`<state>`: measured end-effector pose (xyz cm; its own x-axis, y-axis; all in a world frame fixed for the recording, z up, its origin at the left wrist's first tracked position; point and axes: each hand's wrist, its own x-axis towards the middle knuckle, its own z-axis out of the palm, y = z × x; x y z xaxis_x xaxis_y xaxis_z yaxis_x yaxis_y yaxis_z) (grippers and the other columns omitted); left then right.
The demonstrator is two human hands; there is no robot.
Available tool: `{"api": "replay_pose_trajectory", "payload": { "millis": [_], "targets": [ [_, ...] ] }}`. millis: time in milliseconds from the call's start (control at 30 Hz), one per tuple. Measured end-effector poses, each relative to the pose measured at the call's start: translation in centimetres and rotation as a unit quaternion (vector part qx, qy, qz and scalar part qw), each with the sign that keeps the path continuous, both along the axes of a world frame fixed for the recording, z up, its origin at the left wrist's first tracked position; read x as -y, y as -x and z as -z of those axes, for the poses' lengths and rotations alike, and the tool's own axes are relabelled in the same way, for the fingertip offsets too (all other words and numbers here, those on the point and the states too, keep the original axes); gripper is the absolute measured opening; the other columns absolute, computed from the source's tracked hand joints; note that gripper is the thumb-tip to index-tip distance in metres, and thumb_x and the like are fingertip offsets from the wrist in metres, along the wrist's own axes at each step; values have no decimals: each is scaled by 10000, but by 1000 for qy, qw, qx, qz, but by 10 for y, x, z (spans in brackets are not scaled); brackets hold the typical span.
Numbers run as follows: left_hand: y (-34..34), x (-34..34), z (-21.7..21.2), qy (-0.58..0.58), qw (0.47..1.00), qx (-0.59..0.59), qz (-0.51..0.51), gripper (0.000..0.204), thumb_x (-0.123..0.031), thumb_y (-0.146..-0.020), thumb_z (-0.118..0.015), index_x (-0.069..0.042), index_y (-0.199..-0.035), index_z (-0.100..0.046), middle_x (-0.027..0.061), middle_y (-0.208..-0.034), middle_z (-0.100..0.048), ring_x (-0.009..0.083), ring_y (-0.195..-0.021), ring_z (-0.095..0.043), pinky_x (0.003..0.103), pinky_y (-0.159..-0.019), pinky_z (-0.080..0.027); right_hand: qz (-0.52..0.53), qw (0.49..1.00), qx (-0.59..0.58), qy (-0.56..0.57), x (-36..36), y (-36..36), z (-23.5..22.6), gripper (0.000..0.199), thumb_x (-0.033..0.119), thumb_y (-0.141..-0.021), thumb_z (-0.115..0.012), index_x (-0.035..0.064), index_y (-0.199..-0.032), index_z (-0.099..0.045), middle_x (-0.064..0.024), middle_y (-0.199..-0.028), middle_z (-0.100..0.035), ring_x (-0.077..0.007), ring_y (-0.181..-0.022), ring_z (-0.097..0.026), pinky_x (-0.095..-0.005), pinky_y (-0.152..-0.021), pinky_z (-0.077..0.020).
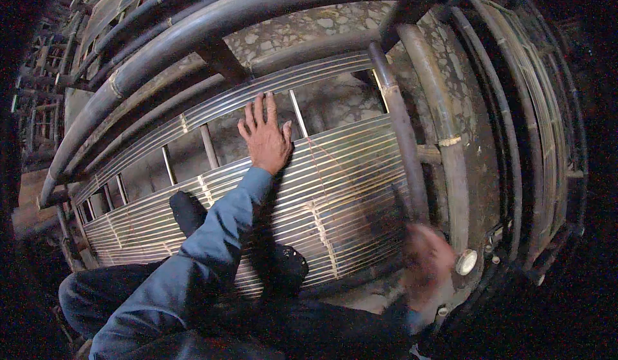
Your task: The person weaves thin bamboo strips together by hand on a wooden frame, threading a long piece of twine through the strips and tying knots to secure them.
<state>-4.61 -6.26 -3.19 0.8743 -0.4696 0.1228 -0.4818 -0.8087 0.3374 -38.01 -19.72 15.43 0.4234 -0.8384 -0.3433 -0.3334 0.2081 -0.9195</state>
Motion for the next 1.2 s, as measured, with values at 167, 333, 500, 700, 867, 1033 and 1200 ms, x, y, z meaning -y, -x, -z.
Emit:
{"api": "replay_pose_trajectory", "payload": {
  "millis": [167, 333, 500, 700, 867, 1033, 1200],
  "targets": [
    [-4, 6, -2, -22, 1000, 8, -11, 840, -365, -967, -627, -95, -1650, -220, 151, -1677, -257, 415, -1533, -227, 654, -1198, -164, -316, 938, 34, 138, -36, -165, 80, 424, 102, -1007, -563, -29, -1407, -609, -80, -1050, -690, -127, -917, -632, -266, -825, -502],
    [-2, 0, -12, -15, 999, 31, 18, 653, -315, -978, -617, -51, -1534, -399, 191, -1509, -446, 404, -1423, -380, 583, -1183, -241, -299, 950, 18, 83, -28, -185, 91, 448, 74, -1025, -530, 4, -1466, -564, -129, -1112, -737, -129, -884, -637, -286, -819, -515],
    [19, -20, -12, 22, 989, -134, 59, 305, -327, -982, -637, -55, -1113, -677, 170, -1085, -643, 369, -1083, -591, 508, -990, -403, -259, 963, 33, 61, -26, -182, 103, 481, 54, -1002, -518, 24, -1480, -565, -14, -830, -599, -86, -740, -513, -260, -702, -464],
    [12, 3, -5, 99, 979, -164, 64, 271, -354, -968, -669, -95, -943, -745, 183, -948, -674, 401, -897, -667, 534, -745, -502, -272, 960, 26, 64, -32, -189, 111, 505, 54, -994, -519, 36, -1497, -551, 10, -781, -546, -89, -729, -503, -261, -687, -457],
    [13, 11, 0, 153, 973, -165, 54, 240, -297, -934, -715, -61, -942, -678, 207, -892, -680, 421, -855, -673, 527, -734, -512, -272, 958, 29, 91, -22, -201, 117, 498, 58, -996, -519, 46, -1492, -559, -2, -751, -555, -94, -715, -508, -273, -674, -458],
    [13, 8, -7, 142, 956, -256, -13, 250, -287, -933, -726, -74, -1006, -617, 227, -850, -705, 452, -829, -682, 552, -713, -504, -302, 938, -39, 167, 2, -227, 118, 293, 80, -993, -549, -15, -1242, -669, -65, -772, -622, -163, -732, -601, -312, -715, -483],
    [-16, 13, 14, 113, 958, -258, -60, 321, -255, -905, -704, -123, -1197, -697, 203, -997, -742, 414, -992, -704, 527, -852, -540, -382, 801, -204, 413, 51, -279, 136, 170, 128, -918, -675, 57, -1066, -723, -197, -861, -722, -400, -836, -714, -491, -731, -550]
  ]
}}
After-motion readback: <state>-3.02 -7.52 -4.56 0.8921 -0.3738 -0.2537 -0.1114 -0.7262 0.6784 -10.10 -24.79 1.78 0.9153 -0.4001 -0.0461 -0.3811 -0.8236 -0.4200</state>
